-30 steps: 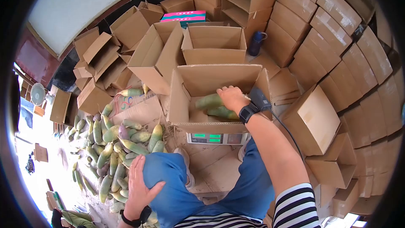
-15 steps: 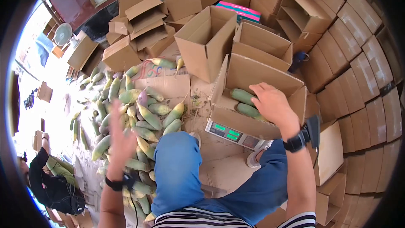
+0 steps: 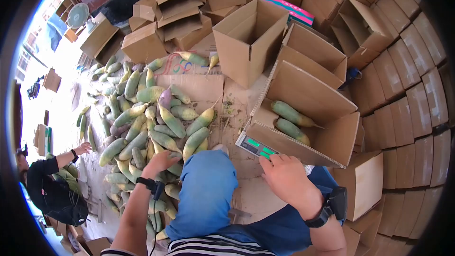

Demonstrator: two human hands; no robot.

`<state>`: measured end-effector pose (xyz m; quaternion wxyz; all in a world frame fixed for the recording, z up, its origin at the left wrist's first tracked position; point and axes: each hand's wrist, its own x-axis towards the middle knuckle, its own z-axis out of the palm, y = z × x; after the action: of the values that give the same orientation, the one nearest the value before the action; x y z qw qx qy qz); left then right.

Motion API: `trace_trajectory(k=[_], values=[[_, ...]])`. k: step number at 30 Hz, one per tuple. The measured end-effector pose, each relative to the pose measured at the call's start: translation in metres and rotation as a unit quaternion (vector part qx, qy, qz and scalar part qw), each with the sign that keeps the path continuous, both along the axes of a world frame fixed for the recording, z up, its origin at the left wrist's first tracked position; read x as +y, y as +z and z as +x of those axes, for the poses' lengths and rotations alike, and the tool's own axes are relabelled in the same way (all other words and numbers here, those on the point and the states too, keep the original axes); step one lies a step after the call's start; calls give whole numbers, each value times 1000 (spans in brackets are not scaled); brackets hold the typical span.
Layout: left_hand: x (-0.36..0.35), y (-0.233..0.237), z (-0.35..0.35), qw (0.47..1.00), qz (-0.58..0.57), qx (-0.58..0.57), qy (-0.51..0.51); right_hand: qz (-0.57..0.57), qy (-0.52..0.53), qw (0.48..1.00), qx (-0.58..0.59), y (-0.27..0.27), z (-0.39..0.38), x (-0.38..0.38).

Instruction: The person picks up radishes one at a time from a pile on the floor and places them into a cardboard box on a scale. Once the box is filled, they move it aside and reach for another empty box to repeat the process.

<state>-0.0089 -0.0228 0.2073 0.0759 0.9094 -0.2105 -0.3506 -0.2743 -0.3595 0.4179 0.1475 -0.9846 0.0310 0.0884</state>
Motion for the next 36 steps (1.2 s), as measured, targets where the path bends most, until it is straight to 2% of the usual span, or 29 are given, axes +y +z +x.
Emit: trace_trajectory(k=[1, 3, 5, 6, 7, 9, 11, 12, 13, 14, 15, 16, 18, 20, 21, 22, 25, 26, 27, 28, 29, 30, 31, 34, 35, 36], values=[[4, -19, -6, 1000, 11, -4, 1, -42, -5, 999, 4, -5, -1, 2], [19, -50, -15, 1000, 30, 1, 2, -47, 8, 999, 2, -9, 0, 8], [33, -75, -16, 977, -27, -171, 125, -57, 16, 998, -2, -12, 0, 13], [41, -90, -9, 958, -38, -224, 175, -48, 19, 999, -7, -13, 0, 16], [47, -98, -2, 959, -35, -219, 175, -42, 21, 999, -11, -15, 0, 18], [58, -114, 11, 902, -53, -321, 285, -29, 23, 999, 6, -17, 2, 19], [78, -149, 35, 894, -174, -147, 386, -19, 21, 999, 22, -21, 2, 20], [78, -147, 41, 912, -113, -99, 381, -15, 25, 999, 25, -24, 1, 19], [94, -174, 50, 922, -97, -97, 361, -16, 24, 999, 25, -26, 0, 16], [88, -171, 50, 931, -15, -103, 349, -29, 8, 999, 25, -27, -3, 16], [68, -146, 46, 939, 23, -105, 326, -29, 8, 999, 30, -28, -3, 17], [65, -146, 45, 944, -10, -92, 318, -25, 10, 999, 33, -30, -3, 15], [60, -153, 38, 932, -76, -160, 316, -36, 3, 999, 17, -39, -4, 13], [59, -157, 29, 924, -148, -154, 318, -59, 18, 998, 11, -40, -6, 15], [57, -150, 21, 916, -197, -138, 322, -53, 0, 998, 21, -39, -5, 15], [60, -141, 10, 925, -190, -128, 303, -53, 6, 999, 5, -39, -5, 16], [58, -123, -15, 931, -260, -205, 154, -87, -2, 994, -58, -43, -9, 23], [58, -113, -25, 931, -275, -155, 185, -86, -1, 995, -52, -45, -9, 24], [54, -105, -36, 882, -389, -65, 259, -87, 1, 995, -47, -46, -10, 25], [47, -80, -42, 911, -341, -87, 215, -81, -1, 995, -59, -48, -10, 24], [48, -70, -43, 910, -347, -91, 207, -89, -7, 994, -67, -44, -8, 20], [41, -53, -43, 884, -409, -90, 208, -81, -2, 995, -55, -39, -7, 18], [36, -31, -44, 855, -466, -88, 211, -71, 4, 997, -43, -35, -5, 17], [6, 67, -33, 843, -463, -122, 243, -22, -14, 997, -79, -22, 3, 13], [-3, 98, -31, 822, -505, -139, 225, -23, -16, 996, -83, -16, 6, 13], [-14, 129, -31, 798, -545, -154, 207, 61, -39, 977, -202, -7, 12, 14]])
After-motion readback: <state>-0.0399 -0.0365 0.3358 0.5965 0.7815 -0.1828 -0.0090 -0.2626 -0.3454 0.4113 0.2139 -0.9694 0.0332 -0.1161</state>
